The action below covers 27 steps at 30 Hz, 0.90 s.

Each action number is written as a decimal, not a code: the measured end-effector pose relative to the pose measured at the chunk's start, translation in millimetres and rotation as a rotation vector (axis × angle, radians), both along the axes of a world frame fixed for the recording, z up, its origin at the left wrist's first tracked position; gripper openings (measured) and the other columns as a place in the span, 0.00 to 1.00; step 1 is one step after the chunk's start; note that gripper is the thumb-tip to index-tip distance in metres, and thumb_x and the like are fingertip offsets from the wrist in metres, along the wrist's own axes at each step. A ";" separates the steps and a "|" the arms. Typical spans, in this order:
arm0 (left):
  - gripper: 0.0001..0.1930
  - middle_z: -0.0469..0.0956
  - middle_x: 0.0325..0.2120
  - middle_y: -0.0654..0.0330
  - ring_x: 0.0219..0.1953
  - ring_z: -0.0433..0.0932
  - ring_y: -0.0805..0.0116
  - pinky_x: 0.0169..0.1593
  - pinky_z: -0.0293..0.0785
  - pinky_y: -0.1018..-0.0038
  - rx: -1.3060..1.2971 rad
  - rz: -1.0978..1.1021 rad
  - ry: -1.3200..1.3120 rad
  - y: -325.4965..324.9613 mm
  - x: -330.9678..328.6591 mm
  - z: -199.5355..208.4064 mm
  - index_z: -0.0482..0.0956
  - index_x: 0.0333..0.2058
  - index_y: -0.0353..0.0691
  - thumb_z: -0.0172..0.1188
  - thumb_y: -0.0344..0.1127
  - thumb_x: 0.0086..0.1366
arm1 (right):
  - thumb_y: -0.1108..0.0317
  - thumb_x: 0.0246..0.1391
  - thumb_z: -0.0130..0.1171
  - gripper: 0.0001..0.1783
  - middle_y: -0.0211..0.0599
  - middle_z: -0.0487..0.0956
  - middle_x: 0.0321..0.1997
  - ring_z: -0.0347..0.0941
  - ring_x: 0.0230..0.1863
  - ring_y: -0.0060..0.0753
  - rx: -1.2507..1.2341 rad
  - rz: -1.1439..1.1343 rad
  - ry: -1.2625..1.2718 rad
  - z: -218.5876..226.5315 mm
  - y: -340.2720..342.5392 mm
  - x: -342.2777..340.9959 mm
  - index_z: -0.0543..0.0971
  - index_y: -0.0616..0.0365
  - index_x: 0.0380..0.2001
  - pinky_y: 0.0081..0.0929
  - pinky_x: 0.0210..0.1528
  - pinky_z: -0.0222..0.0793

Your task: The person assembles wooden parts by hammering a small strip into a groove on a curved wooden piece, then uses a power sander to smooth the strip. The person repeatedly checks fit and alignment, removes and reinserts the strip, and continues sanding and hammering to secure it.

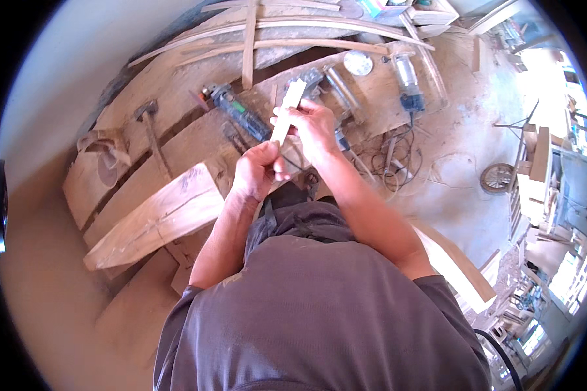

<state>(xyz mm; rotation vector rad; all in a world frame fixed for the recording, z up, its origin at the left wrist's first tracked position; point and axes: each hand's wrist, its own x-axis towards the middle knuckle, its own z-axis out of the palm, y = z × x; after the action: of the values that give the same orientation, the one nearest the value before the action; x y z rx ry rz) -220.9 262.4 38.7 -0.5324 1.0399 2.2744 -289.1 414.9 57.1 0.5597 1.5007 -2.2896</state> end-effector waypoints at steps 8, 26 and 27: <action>0.21 0.74 0.19 0.59 0.20 0.71 0.68 0.31 0.76 0.65 -0.124 0.239 -0.141 -33.0 65.6 40.1 0.71 0.60 0.30 0.50 0.37 0.74 | 0.67 0.62 0.63 0.14 0.45 0.82 0.43 0.82 0.45 0.48 -0.403 0.122 -0.086 -38.2 -17.3 57.6 0.77 0.62 0.48 0.42 0.51 0.80; 0.06 0.81 0.26 0.54 0.29 0.80 0.55 0.36 0.75 0.65 -1.258 0.110 0.363 -220.5 171.1 -9.5 0.83 0.33 0.35 0.62 0.31 0.66 | 0.74 0.57 0.66 0.08 0.34 0.83 0.29 0.78 0.28 0.21 0.242 0.321 -0.059 -60.9 -147.3 148.6 0.83 0.65 0.40 0.18 0.26 0.66; 0.05 0.81 0.28 0.53 0.31 0.80 0.52 0.37 0.76 0.64 -1.286 0.119 0.484 -233.6 171.2 -12.0 0.83 0.33 0.35 0.63 0.30 0.65 | 0.74 0.56 0.66 0.09 0.34 0.83 0.29 0.78 0.29 0.20 0.261 0.313 -0.039 -58.5 -152.7 148.0 0.83 0.65 0.40 0.18 0.26 0.66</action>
<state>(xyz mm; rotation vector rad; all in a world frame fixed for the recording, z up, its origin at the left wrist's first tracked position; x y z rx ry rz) -49.7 28.8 26.6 -0.4993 2.7512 1.5588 -141.1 262.2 -1.4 0.4002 1.7430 -1.8531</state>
